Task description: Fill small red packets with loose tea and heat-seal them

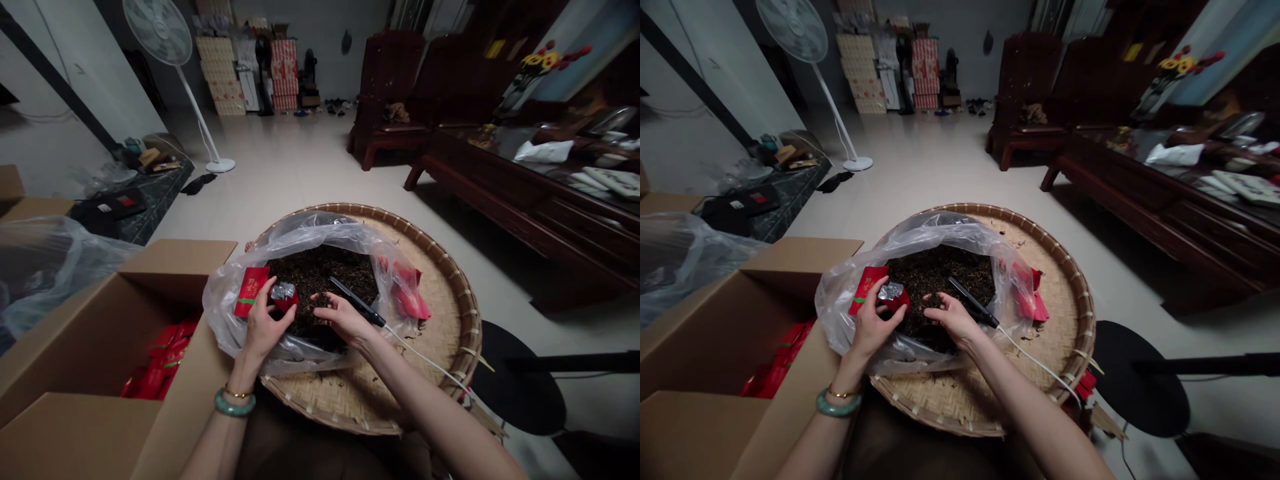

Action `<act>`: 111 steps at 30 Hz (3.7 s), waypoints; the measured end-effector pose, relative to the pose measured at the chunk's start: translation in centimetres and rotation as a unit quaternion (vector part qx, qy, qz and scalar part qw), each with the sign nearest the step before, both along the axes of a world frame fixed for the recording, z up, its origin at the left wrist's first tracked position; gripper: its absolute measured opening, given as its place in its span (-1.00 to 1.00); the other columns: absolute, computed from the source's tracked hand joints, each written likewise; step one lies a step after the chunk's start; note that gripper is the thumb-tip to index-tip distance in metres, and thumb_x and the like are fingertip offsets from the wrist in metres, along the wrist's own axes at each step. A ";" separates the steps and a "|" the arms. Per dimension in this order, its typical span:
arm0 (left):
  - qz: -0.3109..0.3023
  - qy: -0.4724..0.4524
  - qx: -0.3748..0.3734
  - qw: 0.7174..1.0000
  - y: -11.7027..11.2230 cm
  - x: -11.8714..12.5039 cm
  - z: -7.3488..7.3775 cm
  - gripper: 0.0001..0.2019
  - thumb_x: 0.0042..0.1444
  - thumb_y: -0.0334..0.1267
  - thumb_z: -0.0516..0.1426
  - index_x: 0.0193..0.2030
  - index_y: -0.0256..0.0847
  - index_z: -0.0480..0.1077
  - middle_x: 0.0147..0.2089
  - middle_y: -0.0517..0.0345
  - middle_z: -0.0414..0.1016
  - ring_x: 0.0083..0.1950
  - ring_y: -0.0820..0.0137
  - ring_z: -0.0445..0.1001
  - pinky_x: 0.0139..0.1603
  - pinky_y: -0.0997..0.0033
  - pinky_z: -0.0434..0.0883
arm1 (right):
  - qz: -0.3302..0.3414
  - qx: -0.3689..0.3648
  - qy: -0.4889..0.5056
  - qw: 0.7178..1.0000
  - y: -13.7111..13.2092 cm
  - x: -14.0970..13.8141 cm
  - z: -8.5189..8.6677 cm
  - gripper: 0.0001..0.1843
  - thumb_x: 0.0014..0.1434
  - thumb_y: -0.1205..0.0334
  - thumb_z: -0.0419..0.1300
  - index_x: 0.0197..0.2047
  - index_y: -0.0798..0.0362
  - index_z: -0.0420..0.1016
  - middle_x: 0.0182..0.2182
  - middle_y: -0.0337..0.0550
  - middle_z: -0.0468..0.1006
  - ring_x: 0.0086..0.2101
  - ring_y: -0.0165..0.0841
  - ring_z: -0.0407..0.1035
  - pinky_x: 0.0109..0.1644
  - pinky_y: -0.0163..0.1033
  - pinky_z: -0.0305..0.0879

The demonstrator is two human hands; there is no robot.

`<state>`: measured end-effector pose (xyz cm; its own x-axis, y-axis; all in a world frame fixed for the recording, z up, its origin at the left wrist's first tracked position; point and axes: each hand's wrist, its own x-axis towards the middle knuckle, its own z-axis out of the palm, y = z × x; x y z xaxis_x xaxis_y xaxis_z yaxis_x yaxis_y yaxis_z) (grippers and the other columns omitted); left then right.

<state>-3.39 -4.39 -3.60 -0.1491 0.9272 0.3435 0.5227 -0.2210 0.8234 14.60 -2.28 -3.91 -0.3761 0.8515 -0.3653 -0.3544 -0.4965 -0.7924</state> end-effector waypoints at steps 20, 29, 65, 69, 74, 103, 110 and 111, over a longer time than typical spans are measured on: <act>-0.025 0.056 0.006 0.998 0.1 0.3 -0.3 -0.35 0.00 -0.20 0.21 0.24 -0.16 0.10 0.18 -0.09 0.29 0.02 0.25 0.43 -0.17 0.30 0.56 | -0.055 -0.027 0.013 0.998 -0.4 0.2 0.9 -0.58 -0.29 0.41 0.39 -0.28 0.10 0.43 -0.43 -0.23 0.58 -0.48 -0.48 0.42 -0.45 -0.44 0.27; -0.024 0.075 0.020 0.997 0.1 0.2 -0.4 -0.35 0.00 -0.19 0.21 0.24 -0.17 0.11 0.15 -0.08 0.32 0.05 0.23 0.41 -0.19 0.32 0.56 | -0.059 -0.155 0.243 0.956 -0.1 0.6 1.5 -0.78 -0.01 0.34 0.15 -0.23 0.14 0.39 -0.32 -0.03 0.58 -0.23 -0.28 0.49 -0.16 -0.20 0.45; -0.027 0.071 -0.071 0.995 0.8 1.8 3.6 -0.68 0.06 -0.14 0.11 -0.07 -0.22 0.41 -0.40 0.21 0.27 -0.51 0.50 0.25 -0.48 0.49 0.30 | 0.030 -0.017 0.083 0.996 0.6 0.0 6.4 -0.83 0.04 0.28 0.24 -0.26 0.14 0.51 -0.35 -0.13 0.56 -0.32 -0.38 0.46 -0.23 -0.25 0.46; -0.058 0.068 -0.109 0.990 1.3 1.7 3.9 -0.67 0.04 -0.15 0.12 -0.06 -0.22 0.41 -0.43 0.23 0.28 -0.48 0.48 0.28 -0.47 0.49 0.29 | 0.026 -0.015 0.079 0.996 0.5 -0.3 6.2 -0.85 0.00 0.30 0.26 -0.30 0.14 0.52 -0.36 -0.16 0.54 -0.33 -0.40 0.42 -0.25 -0.24 0.46; -0.101 0.022 -0.149 0.983 1.9 1.2 3.5 -0.68 -0.01 -0.19 0.13 -0.10 -0.23 0.41 -0.46 0.28 0.27 -0.51 0.51 0.27 -0.50 0.53 0.24 | 0.039 -0.026 0.074 0.996 0.5 -0.1 5.6 -0.84 -0.01 0.29 0.26 -0.30 0.14 0.51 -0.40 -0.14 0.56 -0.40 -0.39 0.47 -0.28 -0.27 0.44; -0.234 -0.017 -0.161 0.959 1.2 1.2 3.7 -0.52 -0.06 -0.33 0.17 0.08 -0.18 0.31 -0.28 0.17 0.35 -0.41 0.49 0.29 -0.45 0.53 0.31 | 0.072 -0.066 0.146 0.984 0.7 0.8 3.8 -0.87 0.09 0.29 0.18 -0.26 0.14 0.44 -0.47 -0.18 0.54 -0.52 -0.46 0.44 -0.51 -0.43 0.38; -0.194 0.040 -0.145 0.969 1.1 2.1 3.8 -0.56 -0.10 -0.38 0.15 0.01 -0.18 0.36 -0.29 0.18 0.27 -0.41 0.49 0.29 -0.44 0.52 0.30 | 0.088 -0.103 0.133 0.982 0.9 1.0 3.7 -0.88 0.09 0.29 0.16 -0.27 0.12 0.42 -0.49 -0.21 0.52 -0.57 -0.50 0.40 -0.56 -0.46 0.34; -0.188 0.049 -0.145 0.970 1.1 2.1 3.8 -0.60 -0.09 -0.39 0.14 -0.03 -0.17 0.39 -0.30 0.19 0.27 -0.41 0.48 0.30 -0.44 0.51 0.30 | 0.091 -0.100 0.133 0.982 0.9 1.0 3.8 -0.88 0.08 0.29 0.16 -0.28 0.12 0.42 -0.49 -0.21 0.52 -0.57 -0.50 0.40 -0.56 -0.46 0.34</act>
